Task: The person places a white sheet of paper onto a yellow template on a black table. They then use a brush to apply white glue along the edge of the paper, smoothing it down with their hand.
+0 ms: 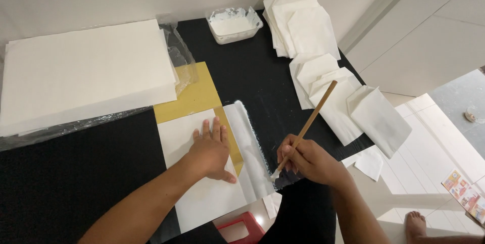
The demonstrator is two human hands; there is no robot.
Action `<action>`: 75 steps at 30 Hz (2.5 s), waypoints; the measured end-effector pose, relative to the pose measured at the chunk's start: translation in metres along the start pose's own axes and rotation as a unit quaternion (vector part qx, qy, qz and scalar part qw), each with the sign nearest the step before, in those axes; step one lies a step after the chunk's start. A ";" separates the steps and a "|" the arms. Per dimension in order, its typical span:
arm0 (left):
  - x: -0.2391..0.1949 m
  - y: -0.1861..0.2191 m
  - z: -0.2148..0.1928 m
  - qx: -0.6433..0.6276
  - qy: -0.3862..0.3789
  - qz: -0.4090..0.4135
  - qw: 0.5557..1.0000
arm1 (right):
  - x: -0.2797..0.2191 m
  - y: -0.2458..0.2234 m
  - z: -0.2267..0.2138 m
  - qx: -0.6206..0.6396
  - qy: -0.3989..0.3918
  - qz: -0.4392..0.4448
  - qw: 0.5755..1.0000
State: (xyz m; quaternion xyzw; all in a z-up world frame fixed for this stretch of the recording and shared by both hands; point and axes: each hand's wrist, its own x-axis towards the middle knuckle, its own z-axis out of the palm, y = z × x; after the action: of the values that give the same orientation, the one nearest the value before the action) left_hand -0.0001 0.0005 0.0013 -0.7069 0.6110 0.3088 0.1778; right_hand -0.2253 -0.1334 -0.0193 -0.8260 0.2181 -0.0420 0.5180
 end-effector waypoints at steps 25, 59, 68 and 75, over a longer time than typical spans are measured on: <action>0.002 -0.005 -0.003 -0.023 -0.017 0.031 0.999 | 0.135 0.008 -0.013 -0.019 0.116 -0.074 0.990; 0.012 -0.005 0.014 -0.015 0.013 0.014 1.000 | 0.041 -0.002 0.015 -0.067 0.087 0.014 0.994; 0.024 -0.006 0.023 -0.004 0.022 -0.009 1.000 | -0.013 -0.012 0.025 -0.061 0.036 0.059 0.996; 0.028 -0.006 0.025 0.007 0.031 -0.018 0.999 | -0.039 -0.010 0.021 0.003 -0.009 0.043 0.999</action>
State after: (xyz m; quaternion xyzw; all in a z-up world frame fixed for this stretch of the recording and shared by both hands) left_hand 0.0016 -0.0039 -0.0362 -0.7257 0.6056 0.2790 0.1696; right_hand -0.2508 -0.0960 -0.0144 -0.8148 0.2485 -0.0125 0.5236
